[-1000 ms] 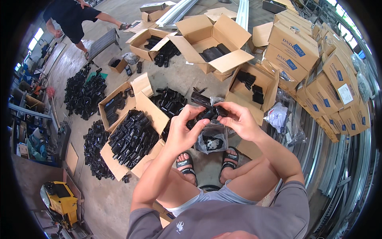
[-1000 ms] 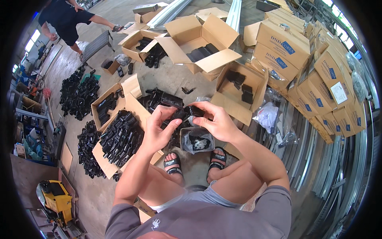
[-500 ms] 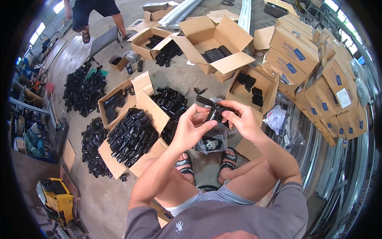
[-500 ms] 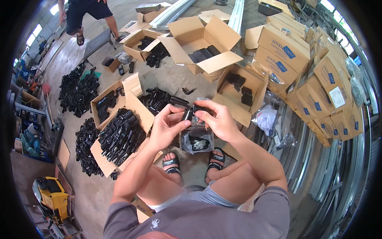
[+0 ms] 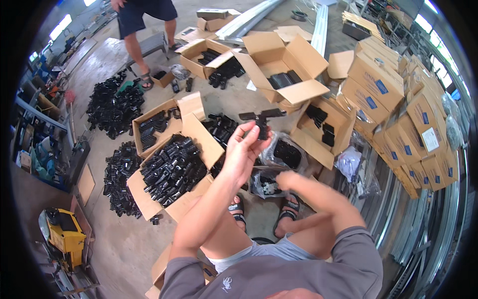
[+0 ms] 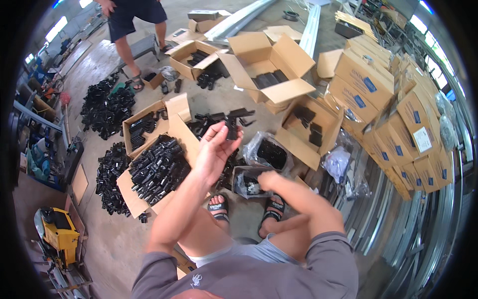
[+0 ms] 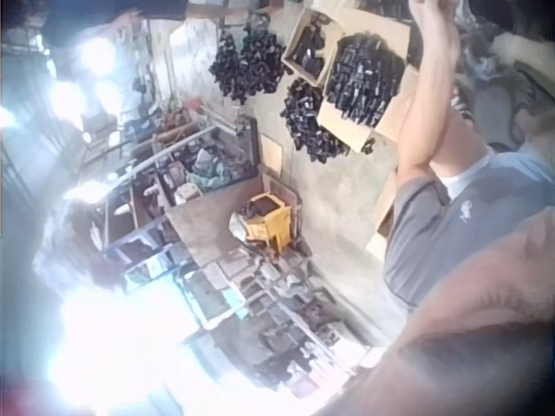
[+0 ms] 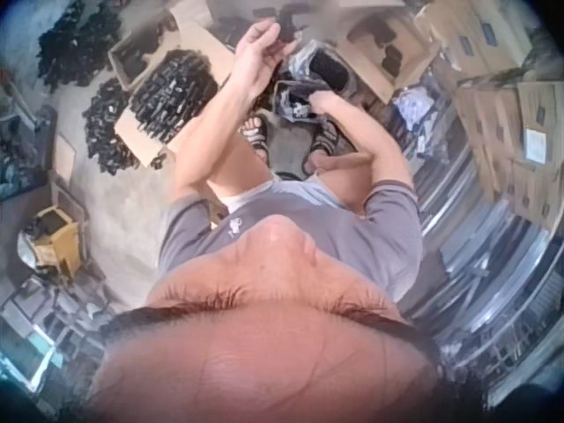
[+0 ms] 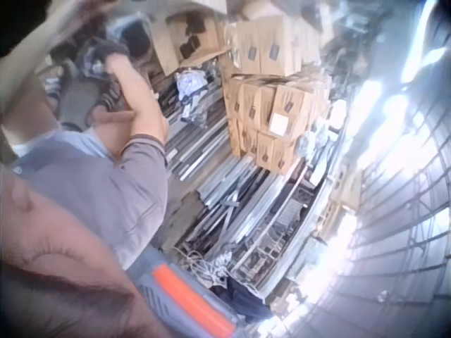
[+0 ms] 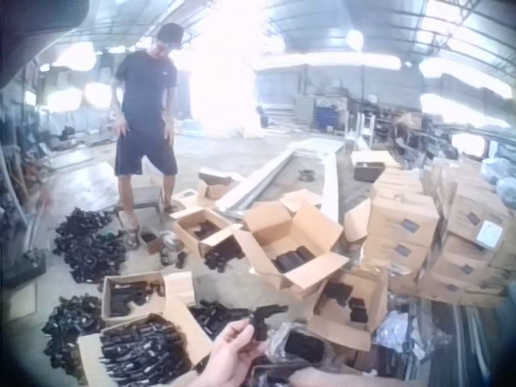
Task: The person picks up and joins black metal components together by hand while sitting on a fabrication floor.
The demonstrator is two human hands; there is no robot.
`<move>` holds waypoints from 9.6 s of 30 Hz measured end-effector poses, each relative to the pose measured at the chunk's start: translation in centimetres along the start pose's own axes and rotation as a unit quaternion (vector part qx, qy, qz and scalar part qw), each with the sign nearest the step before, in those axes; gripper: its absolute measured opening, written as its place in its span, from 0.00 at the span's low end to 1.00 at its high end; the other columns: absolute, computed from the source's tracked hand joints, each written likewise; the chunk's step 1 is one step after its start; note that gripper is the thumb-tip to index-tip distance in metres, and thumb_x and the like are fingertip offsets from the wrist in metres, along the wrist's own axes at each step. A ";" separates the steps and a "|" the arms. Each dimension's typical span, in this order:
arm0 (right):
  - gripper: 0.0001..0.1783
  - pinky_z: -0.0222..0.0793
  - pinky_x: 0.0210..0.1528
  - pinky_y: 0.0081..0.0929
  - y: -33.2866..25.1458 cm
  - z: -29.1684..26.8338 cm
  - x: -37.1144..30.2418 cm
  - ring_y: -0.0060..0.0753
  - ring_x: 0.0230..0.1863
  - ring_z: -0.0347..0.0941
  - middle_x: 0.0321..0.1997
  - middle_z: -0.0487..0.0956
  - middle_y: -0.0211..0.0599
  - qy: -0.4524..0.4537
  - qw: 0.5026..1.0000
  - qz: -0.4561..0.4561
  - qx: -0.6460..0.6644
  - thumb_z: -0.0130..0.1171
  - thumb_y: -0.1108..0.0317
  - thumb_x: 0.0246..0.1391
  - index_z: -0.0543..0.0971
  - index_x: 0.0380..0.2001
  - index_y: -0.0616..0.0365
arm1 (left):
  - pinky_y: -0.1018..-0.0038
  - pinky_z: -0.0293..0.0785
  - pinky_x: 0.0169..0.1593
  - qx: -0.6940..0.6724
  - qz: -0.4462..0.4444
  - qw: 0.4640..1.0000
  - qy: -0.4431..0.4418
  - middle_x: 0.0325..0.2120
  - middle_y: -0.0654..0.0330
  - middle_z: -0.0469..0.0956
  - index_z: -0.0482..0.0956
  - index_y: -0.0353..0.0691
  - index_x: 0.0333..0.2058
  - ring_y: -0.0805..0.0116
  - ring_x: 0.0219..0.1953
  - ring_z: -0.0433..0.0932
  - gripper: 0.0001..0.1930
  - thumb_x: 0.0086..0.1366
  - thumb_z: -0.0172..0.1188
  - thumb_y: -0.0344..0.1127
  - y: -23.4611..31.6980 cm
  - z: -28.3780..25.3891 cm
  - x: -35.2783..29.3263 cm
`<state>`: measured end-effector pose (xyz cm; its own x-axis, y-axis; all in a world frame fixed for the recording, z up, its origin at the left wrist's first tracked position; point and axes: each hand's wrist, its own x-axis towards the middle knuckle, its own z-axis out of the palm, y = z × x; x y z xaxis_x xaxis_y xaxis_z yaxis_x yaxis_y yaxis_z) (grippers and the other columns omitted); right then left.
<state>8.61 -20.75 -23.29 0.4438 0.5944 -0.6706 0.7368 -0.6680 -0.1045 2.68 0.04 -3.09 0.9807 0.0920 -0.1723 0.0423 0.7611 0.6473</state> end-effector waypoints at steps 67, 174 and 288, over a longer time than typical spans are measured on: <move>0.21 0.71 0.58 0.46 -3.5 13.4 10.9 0.53 0.59 0.74 0.56 0.78 0.50 0.018 0.946 0.184 0.267 0.55 0.61 0.55 0.81 0.50 0.57 | 0.72 0.81 0.52 -0.064 0.004 0.998 0.024 0.46 0.50 0.78 0.67 0.38 0.48 0.62 0.48 0.81 0.12 0.70 0.58 0.33 -0.2 0.5 0.3; 0.11 0.71 0.45 0.18 -6.8 -14.4 -12.7 0.17 0.40 0.76 0.43 0.81 0.33 0.519 0.505 -0.118 0.679 0.58 0.72 0.64 0.77 0.46 0.66 | 0.76 0.75 0.53 0.178 0.199 0.963 0.017 0.49 0.47 0.78 0.65 0.33 0.50 0.70 0.50 0.78 0.17 0.66 0.60 0.21 -4.9 2.9 -1.7; 0.31 0.76 0.42 0.31 -1.6 -14.0 -17.6 0.40 0.37 0.79 0.39 0.80 0.48 0.589 0.733 -0.117 0.320 0.45 0.90 0.50 0.75 0.59 0.63 | 0.85 0.69 0.34 0.247 -0.032 0.964 -0.092 0.47 0.64 0.80 0.73 0.40 0.59 0.86 0.32 0.71 0.22 0.70 0.60 0.41 0.6 1.6 0.6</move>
<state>6.78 -23.89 -0.98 0.7541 0.4481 0.4801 0.6397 -0.3358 -0.6914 3.63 -0.45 -1.65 0.9885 -0.0954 -0.1175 0.1443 0.3593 0.9220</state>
